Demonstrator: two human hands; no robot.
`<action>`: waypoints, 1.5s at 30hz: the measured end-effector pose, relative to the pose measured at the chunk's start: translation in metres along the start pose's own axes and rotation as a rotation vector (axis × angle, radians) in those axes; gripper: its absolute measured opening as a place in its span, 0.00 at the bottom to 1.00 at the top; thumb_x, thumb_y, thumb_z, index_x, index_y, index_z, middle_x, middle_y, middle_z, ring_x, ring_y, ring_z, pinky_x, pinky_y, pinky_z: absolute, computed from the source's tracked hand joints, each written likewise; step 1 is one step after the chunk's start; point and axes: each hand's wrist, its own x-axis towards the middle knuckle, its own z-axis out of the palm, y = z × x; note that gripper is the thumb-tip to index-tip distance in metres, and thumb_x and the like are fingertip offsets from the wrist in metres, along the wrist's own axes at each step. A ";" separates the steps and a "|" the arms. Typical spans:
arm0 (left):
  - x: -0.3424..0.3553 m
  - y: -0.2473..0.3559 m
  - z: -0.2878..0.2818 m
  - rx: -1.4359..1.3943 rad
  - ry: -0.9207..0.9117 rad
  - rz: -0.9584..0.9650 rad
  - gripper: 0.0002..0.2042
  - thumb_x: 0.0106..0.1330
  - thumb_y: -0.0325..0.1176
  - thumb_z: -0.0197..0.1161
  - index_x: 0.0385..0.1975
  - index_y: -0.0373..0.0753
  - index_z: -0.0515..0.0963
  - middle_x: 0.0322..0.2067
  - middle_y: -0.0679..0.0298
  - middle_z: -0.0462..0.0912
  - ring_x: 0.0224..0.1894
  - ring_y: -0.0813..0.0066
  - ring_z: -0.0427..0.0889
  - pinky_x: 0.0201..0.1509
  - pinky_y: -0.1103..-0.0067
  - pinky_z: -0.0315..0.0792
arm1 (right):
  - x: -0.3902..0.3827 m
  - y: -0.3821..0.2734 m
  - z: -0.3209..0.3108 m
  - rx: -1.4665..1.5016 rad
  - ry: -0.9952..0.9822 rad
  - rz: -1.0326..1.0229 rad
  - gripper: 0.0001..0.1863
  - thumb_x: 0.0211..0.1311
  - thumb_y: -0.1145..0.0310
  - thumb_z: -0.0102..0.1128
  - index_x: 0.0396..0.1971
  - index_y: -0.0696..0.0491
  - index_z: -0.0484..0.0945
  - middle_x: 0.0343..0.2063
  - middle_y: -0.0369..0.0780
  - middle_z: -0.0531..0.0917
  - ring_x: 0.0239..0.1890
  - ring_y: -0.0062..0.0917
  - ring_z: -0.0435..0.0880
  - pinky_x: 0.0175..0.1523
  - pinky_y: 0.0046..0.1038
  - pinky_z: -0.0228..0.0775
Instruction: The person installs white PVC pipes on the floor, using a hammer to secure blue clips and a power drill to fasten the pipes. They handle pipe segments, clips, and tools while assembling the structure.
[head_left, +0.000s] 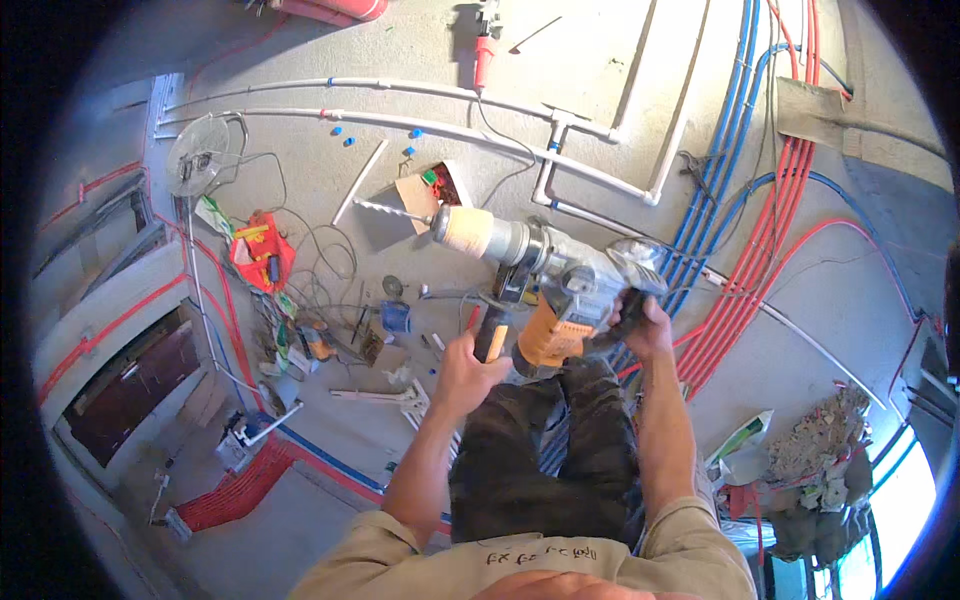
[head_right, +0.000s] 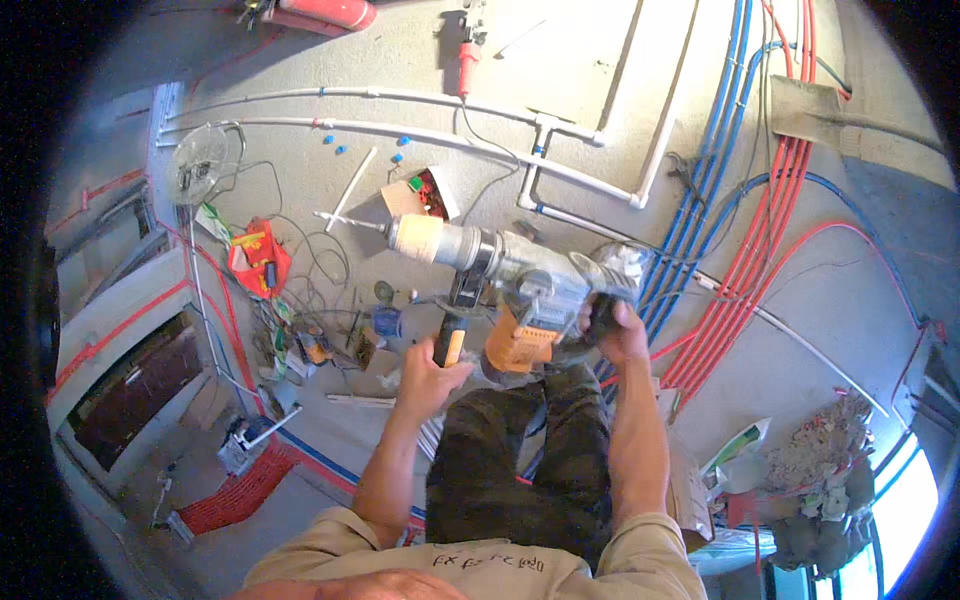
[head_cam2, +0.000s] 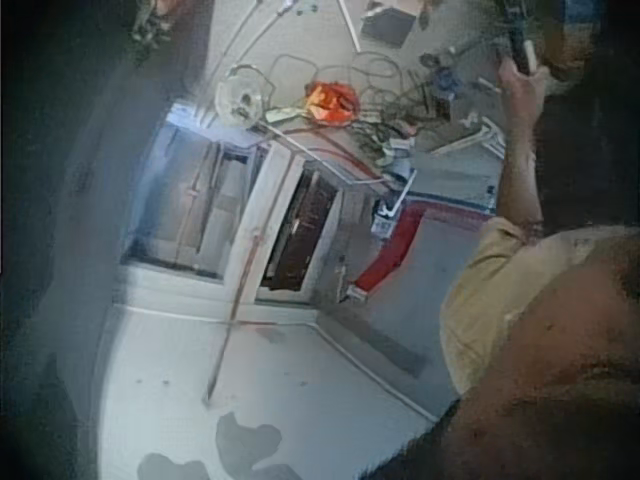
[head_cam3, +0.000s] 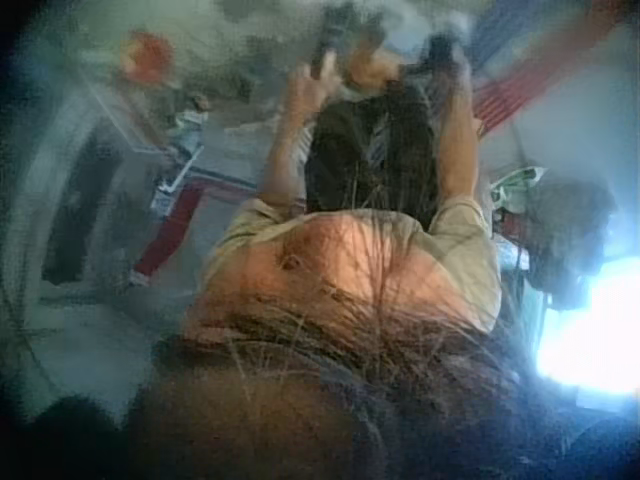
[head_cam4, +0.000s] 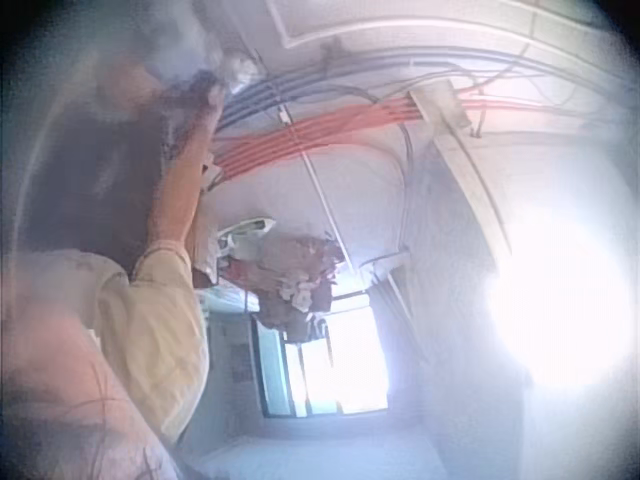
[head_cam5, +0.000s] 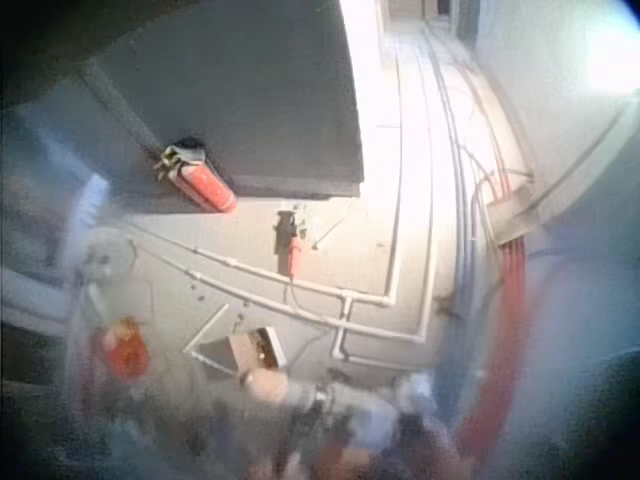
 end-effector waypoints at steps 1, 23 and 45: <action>0.009 -0.002 -0.005 -0.014 -0.014 0.006 0.13 0.54 0.33 0.74 0.33 0.33 0.79 0.23 0.63 0.81 0.26 0.75 0.80 0.30 0.74 0.74 | -0.009 -0.016 0.020 -0.052 -0.040 0.003 0.39 0.46 0.49 0.82 0.53 0.58 0.80 0.41 0.46 0.85 0.39 0.35 0.85 0.47 0.38 0.77; 0.320 -0.037 -0.030 -0.303 -0.571 -0.074 0.44 0.57 0.25 0.68 0.77 0.44 0.59 0.45 0.60 0.83 0.42 0.74 0.82 0.43 0.76 0.77 | 0.071 0.073 0.263 -0.485 0.640 -0.154 0.15 0.52 0.80 0.67 0.42 0.60 0.80 0.25 0.34 0.80 0.23 0.17 0.75 0.29 0.22 0.64; 0.620 -0.068 0.032 0.636 -0.447 0.141 0.37 0.64 0.29 0.50 0.78 0.48 0.59 0.69 0.44 0.73 0.70 0.49 0.75 0.73 0.63 0.68 | 0.196 0.080 0.317 -0.482 0.979 -0.206 0.16 0.56 0.82 0.70 0.45 0.59 0.81 0.35 0.33 0.81 0.32 0.15 0.76 0.38 0.19 0.69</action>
